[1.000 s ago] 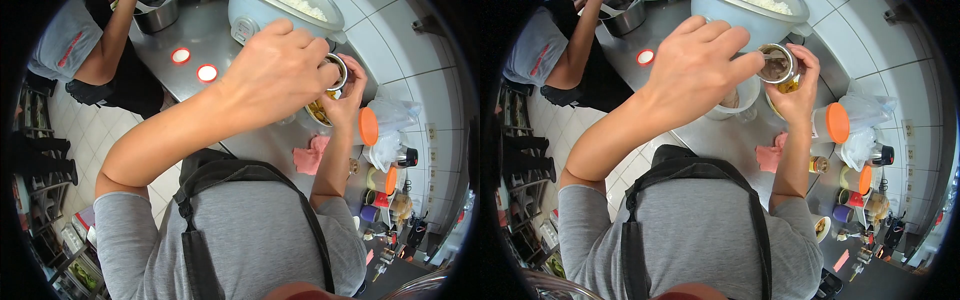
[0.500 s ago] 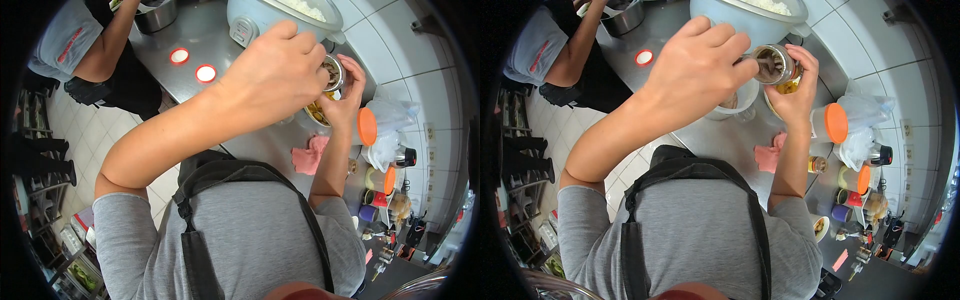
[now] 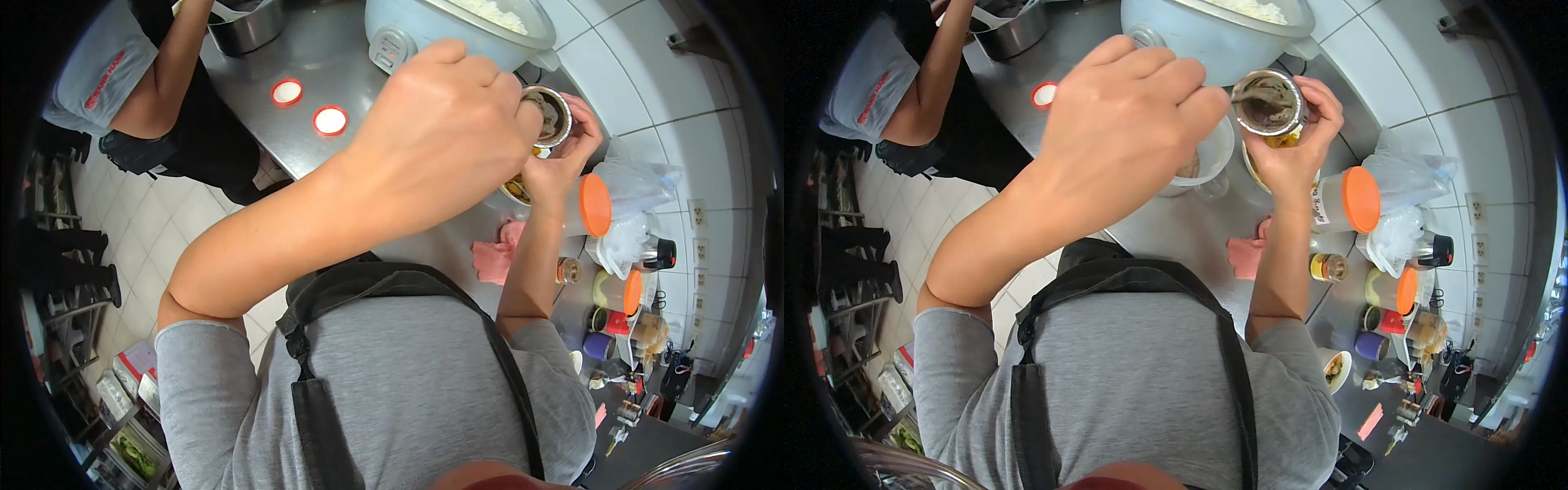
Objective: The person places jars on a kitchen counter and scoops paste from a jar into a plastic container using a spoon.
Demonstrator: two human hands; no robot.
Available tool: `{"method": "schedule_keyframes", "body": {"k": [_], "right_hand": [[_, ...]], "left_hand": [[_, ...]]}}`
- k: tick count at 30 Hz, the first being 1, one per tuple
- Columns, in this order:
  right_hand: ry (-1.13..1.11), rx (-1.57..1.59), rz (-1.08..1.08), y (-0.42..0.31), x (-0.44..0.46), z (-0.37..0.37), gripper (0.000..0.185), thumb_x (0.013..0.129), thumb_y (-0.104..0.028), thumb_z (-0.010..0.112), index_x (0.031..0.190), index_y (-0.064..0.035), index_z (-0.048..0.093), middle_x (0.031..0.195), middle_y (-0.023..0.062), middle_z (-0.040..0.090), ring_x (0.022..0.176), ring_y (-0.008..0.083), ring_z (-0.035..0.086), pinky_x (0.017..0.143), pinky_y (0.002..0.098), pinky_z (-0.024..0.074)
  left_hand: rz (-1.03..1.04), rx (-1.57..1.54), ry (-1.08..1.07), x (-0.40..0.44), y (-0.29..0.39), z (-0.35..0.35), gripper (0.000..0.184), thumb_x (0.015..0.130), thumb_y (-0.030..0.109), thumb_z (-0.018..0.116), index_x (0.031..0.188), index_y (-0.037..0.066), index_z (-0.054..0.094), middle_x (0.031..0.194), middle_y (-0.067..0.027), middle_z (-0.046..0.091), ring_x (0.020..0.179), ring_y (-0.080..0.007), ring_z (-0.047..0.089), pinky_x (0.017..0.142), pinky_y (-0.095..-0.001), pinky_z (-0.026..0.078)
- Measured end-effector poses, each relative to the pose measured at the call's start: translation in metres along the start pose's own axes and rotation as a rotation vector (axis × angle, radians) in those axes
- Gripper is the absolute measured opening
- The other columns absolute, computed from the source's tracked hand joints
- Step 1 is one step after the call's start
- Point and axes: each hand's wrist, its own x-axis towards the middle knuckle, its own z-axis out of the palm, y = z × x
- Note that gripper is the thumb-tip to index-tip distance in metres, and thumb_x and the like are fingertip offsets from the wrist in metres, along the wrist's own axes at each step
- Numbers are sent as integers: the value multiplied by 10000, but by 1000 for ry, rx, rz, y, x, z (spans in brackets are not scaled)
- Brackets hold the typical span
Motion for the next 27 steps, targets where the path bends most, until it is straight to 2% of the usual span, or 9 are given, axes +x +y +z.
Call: {"method": "schedule_keyframes", "body": {"k": [4, 6, 9, 12, 15, 18, 21, 23, 27], "right_hand": [[201, 82, 118, -6, -7, 12, 874, 649, -29, 926, 1365, -82, 428, 1383, 157, 426, 1242, 305, 513, 1044, 415, 478], [199, -425, 51, -11, -7, 9, 905, 610, -91, 957, 1334, -76, 416, 1352, 134, 398, 1262, 298, 453, 1062, 422, 439], [332, -454, -61, 11, -11, 16, 916, 595, -158, 967, 1317, -80, 410, 1316, 120, 408, 1257, 302, 425, 1057, 425, 409], [356, -445, -221, 20, -9, 15, 913, 626, -215, 958, 1329, -73, 393, 1357, 152, 425, 1280, 309, 438, 1069, 425, 401], [547, -375, -112, 7, -6, 40, 939, 643, -259, 956, 1347, -74, 362, 1401, 189, 442, 1303, 316, 460, 1077, 420, 426], [553, -162, -153, -6, 3, 47, 935, 669, -258, 950, 1358, -86, 342, 1435, 212, 451, 1317, 319, 481, 1076, 412, 458], [708, -102, 3, 5, -3, 45, 924, 686, -238, 960, 1360, -100, 343, 1427, 195, 457, 1307, 309, 492, 1068, 404, 480], [602, -225, -95, -9, 0, 39, 935, 689, -221, 969, 1366, -102, 335, 1425, 189, 461, 1307, 314, 496, 1073, 419, 475], [399, -390, -256, -1, -3, 21, 986, 674, -222, 989, 1386, -109, 316, 1427, 189, 462, 1306, 326, 500, 1074, 445, 469]], "left_hand": [[-76, -40, 109, 2, 8, 4, 225, 688, 76, 697, 908, 99, 658, 749, -24, 597, 706, -210, 623, 655, -354, 456], [-100, -73, 125, 1, 17, 8, 262, 689, 55, 695, 947, 93, 660, 748, -29, 612, 689, -222, 628, 638, -363, 461], [-190, -218, 146, 3, 31, 11, 278, 725, 32, 697, 989, 86, 627, 700, -49, 611, 622, -266, 620, 579, -385, 469], [-273, -360, 158, 8, 40, 13, 240, 795, 13, 684, 1002, 81, 583, 671, -81, 610, 583, -311, 616, 523, -406, 465], [-338, -434, 186, 11, 45, 19, 201, 849, 15, 673, 995, 78, 550, 684, -103, 621, 576, -331, 618, 496, -415, 454], [-353, -569, 225, 13, 46, 21, 187, 867, 18, 671, 994, 71, 545, 704, -118, 640, 604, -341, 634, 515, -441, 456], [-337, -661, 224, 14, 41, 21, 200, 855, 19, 670, 1000, 75, 545, 715, -102, 638, 641, -320, 639, 570, -425, 467], [-102, -416, 143, 13, 31, 16, 281, 793, 193, 726, 1002, 50, 604, 637, -68, 640, 650, -263, 680, 657, -379, 505], [3, -312, 24, 16, 17, -4, 236, 774, 195, 725, 947, 56, 644, 637, -46, 627, 682, -239, 669, 699, -353, 477]]}}
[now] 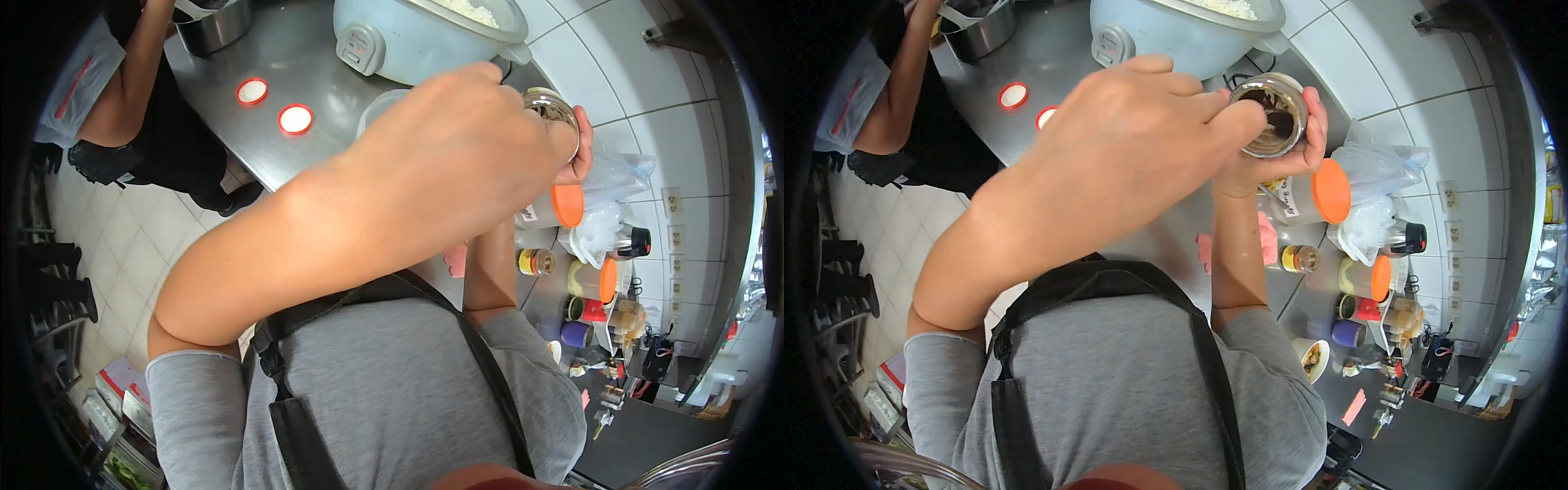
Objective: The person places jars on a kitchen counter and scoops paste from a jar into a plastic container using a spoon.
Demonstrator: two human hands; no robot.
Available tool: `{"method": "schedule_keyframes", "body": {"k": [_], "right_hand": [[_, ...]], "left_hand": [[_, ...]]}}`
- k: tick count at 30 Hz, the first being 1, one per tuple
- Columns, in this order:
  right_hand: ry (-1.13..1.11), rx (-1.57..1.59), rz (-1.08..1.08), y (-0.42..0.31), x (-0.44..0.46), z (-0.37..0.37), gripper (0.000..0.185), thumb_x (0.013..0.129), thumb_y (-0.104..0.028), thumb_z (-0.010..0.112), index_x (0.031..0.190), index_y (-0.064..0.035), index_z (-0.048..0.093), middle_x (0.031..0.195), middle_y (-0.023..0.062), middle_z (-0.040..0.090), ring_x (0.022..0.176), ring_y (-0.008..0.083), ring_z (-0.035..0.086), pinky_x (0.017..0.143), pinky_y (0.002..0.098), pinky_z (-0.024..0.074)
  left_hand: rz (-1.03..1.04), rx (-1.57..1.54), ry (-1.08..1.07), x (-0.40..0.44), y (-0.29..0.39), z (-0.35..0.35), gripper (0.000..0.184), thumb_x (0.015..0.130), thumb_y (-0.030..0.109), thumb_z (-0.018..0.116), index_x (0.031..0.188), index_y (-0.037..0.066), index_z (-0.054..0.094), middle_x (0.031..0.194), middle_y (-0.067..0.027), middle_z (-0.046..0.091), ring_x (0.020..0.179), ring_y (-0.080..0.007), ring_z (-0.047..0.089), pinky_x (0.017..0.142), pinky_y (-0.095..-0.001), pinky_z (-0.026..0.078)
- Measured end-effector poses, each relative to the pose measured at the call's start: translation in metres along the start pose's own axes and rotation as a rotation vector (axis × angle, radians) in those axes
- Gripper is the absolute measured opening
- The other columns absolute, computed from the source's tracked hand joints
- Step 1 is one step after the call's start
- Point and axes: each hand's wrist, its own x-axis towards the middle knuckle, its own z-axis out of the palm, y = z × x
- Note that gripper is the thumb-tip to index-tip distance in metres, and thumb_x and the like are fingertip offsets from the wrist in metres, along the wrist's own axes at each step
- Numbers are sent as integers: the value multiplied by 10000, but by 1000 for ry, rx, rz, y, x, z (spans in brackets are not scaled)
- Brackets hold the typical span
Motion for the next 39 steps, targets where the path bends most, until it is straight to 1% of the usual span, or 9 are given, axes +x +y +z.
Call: {"method": "schedule_keyframes", "body": {"k": [3, 6, 10, 13, 16, 19, 22, 27, 39], "right_hand": [[-46, 8, 10, 4, 10, -8, 1008, 668, -218, 988, 1400, -113, 304, 1427, 199, 460, 1313, 335, 499, 1083, 456, 459], [-40, 102, -78, 21, 16, -11, 1024, 657, -219, 988, 1406, -100, 300, 1428, 210, 452, 1316, 335, 499, 1102, 463, 448], [47, 136, -244, 24, 20, -9, 1000, 674, -236, 982, 1398, -96, 306, 1412, 194, 483, 1313, 333, 504, 1117, 500, 432], [-9, -49, -134, 17, 19, -16, 963, 703, -264, 972, 1389, -105, 316, 1378, 161, 533, 1310, 335, 508, 1129, 527, 411], [-79, -66, -227, 16, 27, -20, 918, 725, -293, 962, 1374, -121, 337, 1349, 133, 563, 1307, 340, 510, 1132, 537, 400], [-171, -93, -311, 12, 32, -20, 707, 860, -257, 858, 1339, -105, 361, 1379, 153, 551, 1299, 334, 530, 1142, 510, 424], [-272, -101, -368, 20, 35, -21, 836, 753, -226, 946, 1342, -143, 359, 1368, 116, 582, 1311, 356, 521, 1154, 525, 410], [-356, -61, -360, 23, 34, -20, 843, 731, -188, 956, 1328, -146, 362, 1371, 121, 585, 1321, 351, 517, 1163, 521, 407], [-572, 123, -217, 19, 50, -13, 850, 657, -52, 928, 1355, -91, 445, 1375, 143, 604, 1332, 365, 538, 1174, 496, 417]], "left_hand": [[117, 145, -94, 5, -3, -6, 187, 718, 181, 710, 863, 128, 604, 693, -8, 541, 681, -180, 613, 646, -333, 445], [83, 299, 72, 10, 7, -9, 158, 702, 194, 713, 825, 142, 630, 719, 13, 542, 687, -170, 600, 645, -324, 441], [-49, 210, 191, 5, 11, 9, 181, 700, 191, 717, 872, 160, 672, 758, 8, 554, 714, -185, 598, 646, -328, 438], [-48, 180, 146, -1, 4, 10, 194, 702, 171, 718, 891, 155, 677, 771, 1, 558, 726, -197, 598, 658, -341, 439], [-39, 148, 177, -2, -5, 7, 215, 698, 124, 716, 909, 142, 675, 781, -6, 567, 735, -208, 596, 671, -356, 437], [-45, 131, 194, -7, -10, 10, 239, 692, 71, 716, 920, 131, 678, 794, -10, 580, 745, -213, 594, 680, -361, 432], [-57, 151, 169, -20, -21, 13, 247, 695, 40, 717, 923, 127, 679, 803, -11, 588, 756, -215, 594, 687, -359, 427], [-163, 38, 123, -30, -16, 8, 261, 704, 30, 718, 943, 126, 677, 816, -12, 596, 768, -221, 591, 695, -359, 420], [-49, 108, 99, -36, -42, 17, 296, 687, 35, 709, 970, 109, 664, 847, -19, 621, 814, -235, 609, 711, -367, 423]]}}
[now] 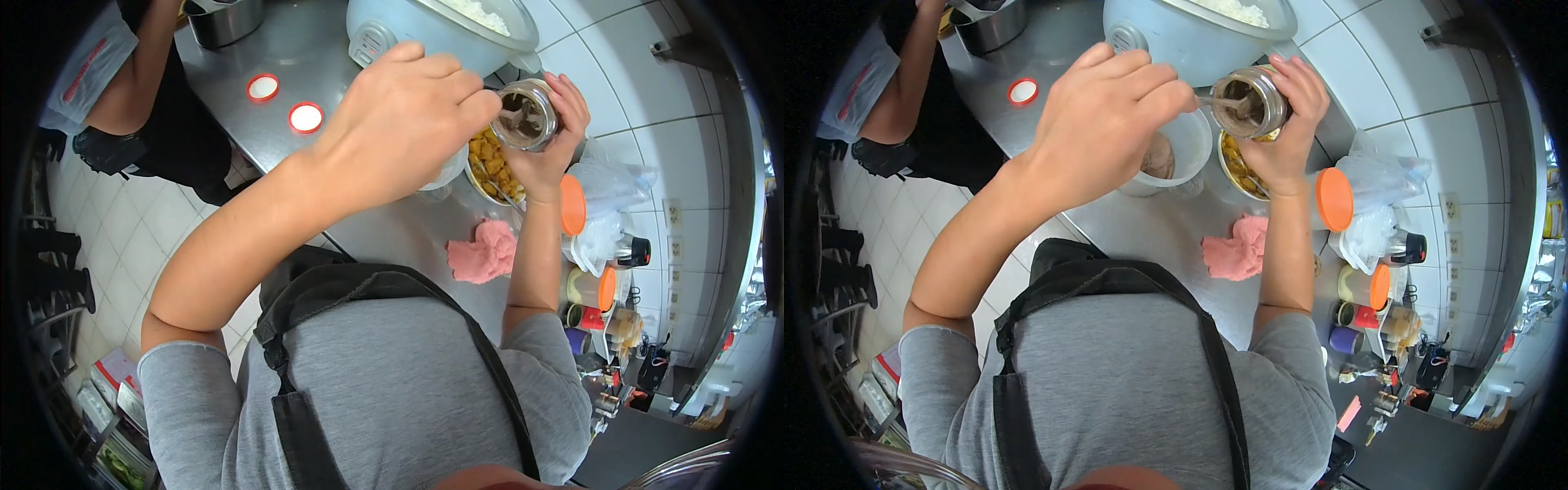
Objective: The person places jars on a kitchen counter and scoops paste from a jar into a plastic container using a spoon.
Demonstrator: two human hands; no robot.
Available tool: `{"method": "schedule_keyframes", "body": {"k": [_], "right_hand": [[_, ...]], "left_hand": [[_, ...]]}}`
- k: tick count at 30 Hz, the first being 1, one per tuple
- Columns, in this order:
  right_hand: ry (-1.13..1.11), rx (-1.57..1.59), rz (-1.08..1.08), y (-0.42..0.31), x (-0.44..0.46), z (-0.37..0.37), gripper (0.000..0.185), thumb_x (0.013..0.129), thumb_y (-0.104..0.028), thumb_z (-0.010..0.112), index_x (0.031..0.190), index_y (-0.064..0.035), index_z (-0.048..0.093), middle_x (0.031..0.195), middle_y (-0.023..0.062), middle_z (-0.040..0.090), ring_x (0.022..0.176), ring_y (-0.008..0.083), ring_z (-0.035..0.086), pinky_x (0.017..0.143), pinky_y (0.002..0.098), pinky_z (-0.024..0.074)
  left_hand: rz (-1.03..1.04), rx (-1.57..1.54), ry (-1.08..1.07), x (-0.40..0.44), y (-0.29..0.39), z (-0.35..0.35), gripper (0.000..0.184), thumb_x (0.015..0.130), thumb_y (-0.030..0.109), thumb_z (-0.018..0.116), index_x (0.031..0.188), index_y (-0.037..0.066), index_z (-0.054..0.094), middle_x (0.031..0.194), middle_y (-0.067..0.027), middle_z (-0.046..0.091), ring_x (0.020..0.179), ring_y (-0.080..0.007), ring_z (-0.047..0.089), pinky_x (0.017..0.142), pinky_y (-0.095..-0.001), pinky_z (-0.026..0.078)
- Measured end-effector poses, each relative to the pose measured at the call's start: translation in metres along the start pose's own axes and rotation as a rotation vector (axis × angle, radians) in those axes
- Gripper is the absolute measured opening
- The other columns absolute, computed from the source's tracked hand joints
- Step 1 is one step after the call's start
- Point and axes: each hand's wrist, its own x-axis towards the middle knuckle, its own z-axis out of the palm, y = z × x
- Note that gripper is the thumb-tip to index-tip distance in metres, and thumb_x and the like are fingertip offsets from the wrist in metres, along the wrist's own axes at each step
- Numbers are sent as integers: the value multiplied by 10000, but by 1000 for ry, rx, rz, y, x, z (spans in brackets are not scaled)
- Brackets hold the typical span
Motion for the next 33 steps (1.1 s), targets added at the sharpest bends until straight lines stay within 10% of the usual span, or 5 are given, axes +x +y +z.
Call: {"method": "schedule_keyframes", "body": {"k": [6, 33], "right_hand": [[-140, 245, 77, -2, 8, -1, 845, 611, 64, 858, 1384, -23, 530, 1401, 190, 608, 1290, 357, 600, 1091, 437, 511], [-356, 79, -58, 7, 10, 11, 818, 593, 142, 748, 1360, -98, 595, 1401, 80, 640, 1355, 315, 571, 1187, 522, 378]], "left_hand": [[45, -29, 10, 14, -8, 1, 281, 692, 19, 706, 960, 97, 672, 858, -30, 632, 833, -238, 635, 726, -367, 442], [-248, 13, -217, 3, -31, -14, 110, 868, 71, 679, 954, 125, 720, 808, -64, 697, 747, -308, 674, 699, -423, 528]]}}
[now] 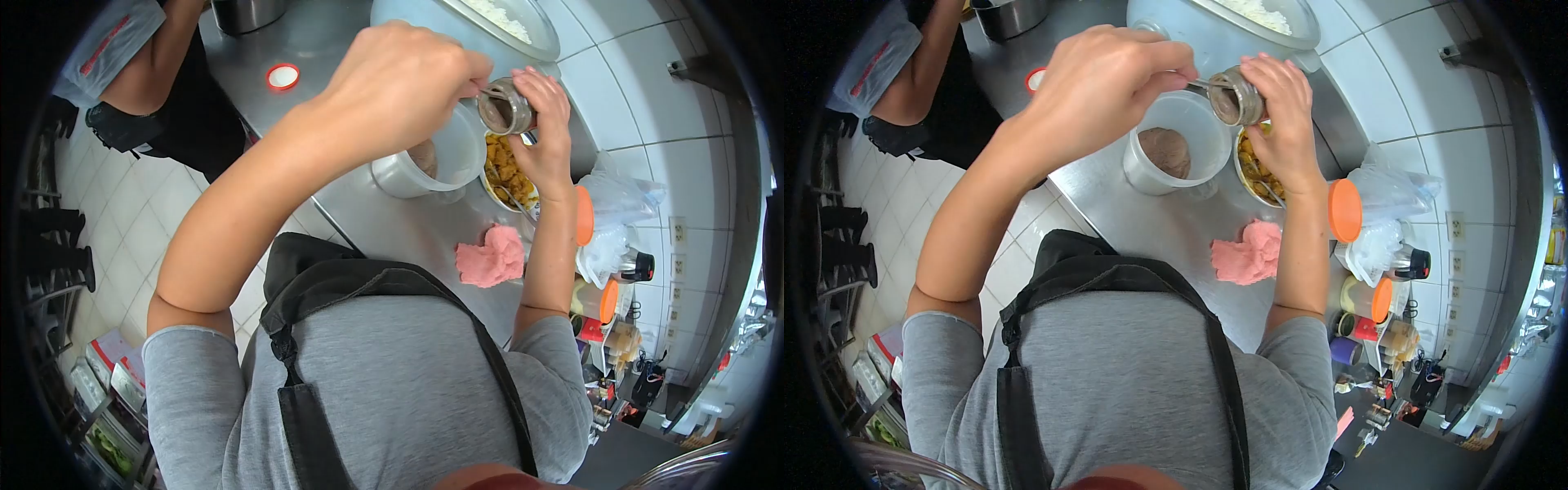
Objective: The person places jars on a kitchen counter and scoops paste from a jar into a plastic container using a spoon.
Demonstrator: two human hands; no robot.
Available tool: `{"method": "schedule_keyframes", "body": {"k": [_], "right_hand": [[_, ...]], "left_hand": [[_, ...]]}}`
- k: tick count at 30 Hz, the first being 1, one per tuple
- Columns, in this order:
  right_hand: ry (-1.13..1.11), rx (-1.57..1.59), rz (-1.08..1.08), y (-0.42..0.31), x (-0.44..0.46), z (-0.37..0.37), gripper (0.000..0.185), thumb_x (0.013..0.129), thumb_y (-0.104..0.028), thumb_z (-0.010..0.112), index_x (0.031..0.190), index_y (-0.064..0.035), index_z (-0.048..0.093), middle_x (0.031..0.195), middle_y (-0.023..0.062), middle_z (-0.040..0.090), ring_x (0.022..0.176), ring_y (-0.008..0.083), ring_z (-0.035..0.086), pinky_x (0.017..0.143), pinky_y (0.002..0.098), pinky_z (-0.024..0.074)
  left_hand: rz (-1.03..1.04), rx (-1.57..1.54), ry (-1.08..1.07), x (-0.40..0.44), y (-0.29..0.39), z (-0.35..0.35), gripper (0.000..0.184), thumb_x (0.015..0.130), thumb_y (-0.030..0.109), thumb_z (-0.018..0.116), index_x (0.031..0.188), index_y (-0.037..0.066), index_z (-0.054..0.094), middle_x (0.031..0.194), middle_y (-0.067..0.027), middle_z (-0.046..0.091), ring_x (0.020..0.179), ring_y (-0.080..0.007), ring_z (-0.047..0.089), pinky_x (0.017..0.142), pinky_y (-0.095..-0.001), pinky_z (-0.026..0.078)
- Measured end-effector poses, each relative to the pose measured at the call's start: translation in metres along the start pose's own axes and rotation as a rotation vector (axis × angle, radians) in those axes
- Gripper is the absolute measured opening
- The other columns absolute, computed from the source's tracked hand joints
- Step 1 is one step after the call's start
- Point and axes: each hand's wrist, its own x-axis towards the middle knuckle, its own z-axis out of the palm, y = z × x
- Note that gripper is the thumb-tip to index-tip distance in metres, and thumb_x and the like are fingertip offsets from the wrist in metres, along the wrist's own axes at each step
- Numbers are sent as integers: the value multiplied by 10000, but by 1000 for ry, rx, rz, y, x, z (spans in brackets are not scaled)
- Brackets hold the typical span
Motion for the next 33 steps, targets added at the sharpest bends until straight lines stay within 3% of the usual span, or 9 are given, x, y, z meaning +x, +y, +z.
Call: {"method": "schedule_keyframes", "body": {"k": [3, 6, 9, 11, 15, 17, 18, 20, 33], "right_hand": [[51, 139, 53, -7, 5, 2, 811, 605, 147, 742, 1364, -97, 593, 1400, 76, 641, 1359, 313, 569, 1196, 527, 371], [-40, 112, 17, -9, 10, 0, 807, 615, 140, 751, 1369, -99, 592, 1401, 77, 642, 1360, 315, 569, 1200, 524, 370], [-23, 168, 35, -4, 6, 2, 816, 608, 137, 752, 1372, -99, 592, 1399, 74, 642, 1367, 315, 561, 1204, 513, 369], [-27, 87, 38, -2, 4, 2, 794, 607, 129, 762, 1360, -70, 606, 1400, 90, 657, 1356, 329, 574, 1149, 477, 443], [-41, 157, 137, -13, 13, -2, 787, 607, 118, 762, 1353, -85, 612, 1399, 76, 656, 1334, 317, 578, 1121, 453, 446], [-89, 93, 25, -12, 17, -2, 824, 591, 104, 766, 1369, -101, 591, 1379, 72, 644, 1280, 324, 586, 1093, 480, 427], [-88, 92, 26, -11, 17, -2, 824, 591, 104, 766, 1369, -101, 591, 1379, 72, 644, 1280, 324, 586, 1093, 480, 427], [-114, 105, 64, -10, 14, -2, 822, 601, 101, 757, 1377, -114, 591, 1385, 69, 639, 1284, 321, 582, 1091, 477, 426], [-147, 212, 86, -5, 14, 1, 818, 617, 124, 740, 1386, -110, 591, 1385, 96, 622, 1287, 333, 575, 1115, 471, 418]], "left_hand": [[40, 50, 95, -2, 1, 13, 94, 888, 86, 684, 962, 124, 726, 798, -65, 691, 759, -304, 676, 710, -428, 529], [93, 76, 88, -5, -6, 13, 161, 782, 103, 735, 943, 107, 741, 791, -83, 718, 768, -319, 714, 719, -431, 545], [89, 77, -9, -7, -11, -2, 81, 871, 119, 703, 951, 125, 719, 794, -53, 688, 790, -296, 671, 738, -409, 518], [143, 125, 74, -7, -10, -9, 124, 818, 110, 705, 940, 130, 718, 767, -46, 658, 778, -272, 664, 729, -387, 495], [282, 228, 199, -8, -2, 10, 171, 763, 106, 708, 930, 136, 727, 741, -37, 616, 752, -242, 653, 715, -367, 471], [235, 363, 145, -11, 2, 18, 417, 543, 225, 893, 921, 129, 746, 798, -51, 683, 819, -232, 699, 763, -342, 487], [236, 363, 144, -11, 1, 17, 417, 543, 225, 893, 921, 129, 746, 798, -51, 683, 819, -232, 699, 763, -342, 487], [219, 233, 145, -14, -3, 12, 188, 742, 88, 698, 922, 128, 738, 735, -31, 601, 736, -226, 638, 708, -355, 459], [246, 250, 78, -9, -14, -12, 168, 804, 111, 732, 969, 135, 758, 770, -36, 635, 814, -230, 642, 757, -355, 466]]}}
